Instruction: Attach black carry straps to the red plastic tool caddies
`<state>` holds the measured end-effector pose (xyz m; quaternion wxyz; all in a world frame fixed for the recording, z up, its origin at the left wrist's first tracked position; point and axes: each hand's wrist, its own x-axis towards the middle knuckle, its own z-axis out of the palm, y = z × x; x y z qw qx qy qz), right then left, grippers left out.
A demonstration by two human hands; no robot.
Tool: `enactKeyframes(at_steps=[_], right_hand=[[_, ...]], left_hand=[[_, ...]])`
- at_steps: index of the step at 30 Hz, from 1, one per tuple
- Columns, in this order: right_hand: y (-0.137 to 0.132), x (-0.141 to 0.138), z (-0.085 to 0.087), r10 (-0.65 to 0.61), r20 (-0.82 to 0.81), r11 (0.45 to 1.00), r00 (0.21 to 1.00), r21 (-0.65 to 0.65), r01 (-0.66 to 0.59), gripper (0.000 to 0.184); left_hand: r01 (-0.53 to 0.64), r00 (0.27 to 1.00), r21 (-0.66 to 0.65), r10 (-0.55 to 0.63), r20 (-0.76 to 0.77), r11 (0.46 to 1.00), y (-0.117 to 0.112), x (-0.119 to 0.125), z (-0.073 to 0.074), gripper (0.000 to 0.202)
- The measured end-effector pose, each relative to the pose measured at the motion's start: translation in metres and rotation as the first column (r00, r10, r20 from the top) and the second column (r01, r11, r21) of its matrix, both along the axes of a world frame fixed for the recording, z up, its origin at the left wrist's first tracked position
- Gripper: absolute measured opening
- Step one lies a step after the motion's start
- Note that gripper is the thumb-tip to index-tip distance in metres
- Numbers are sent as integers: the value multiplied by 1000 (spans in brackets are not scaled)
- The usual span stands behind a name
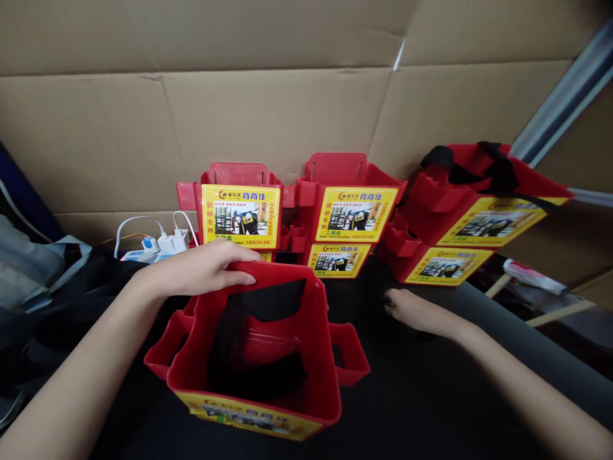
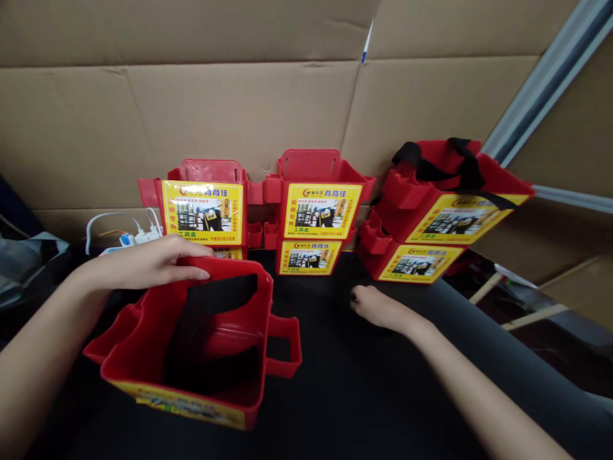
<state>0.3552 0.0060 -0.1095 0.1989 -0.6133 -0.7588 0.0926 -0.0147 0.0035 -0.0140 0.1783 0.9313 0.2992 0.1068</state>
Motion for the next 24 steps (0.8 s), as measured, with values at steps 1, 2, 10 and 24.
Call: enactKeyframes(at_steps=[1,2,10,24], right_hand=[[0,-5,-1,35,2,999,999,-23,-35,18],[-1,-12,2,52,-2,998,999,-30,-52,17],[-22,-91,69,458,-105,889,883,69,-453,18],[-8,-46,23,22,197,1000,980,3,-23,24]], left_hand=[[-4,1000,6,4,1,1000,0,0,0,16],[-6,1000,10,6,1,1000,0,0,0,16],[-11,1000,-4,10,-14,1000,1,0,-2,19],[5,1000,2,-5,-5,1000,2,-2,-2,18]])
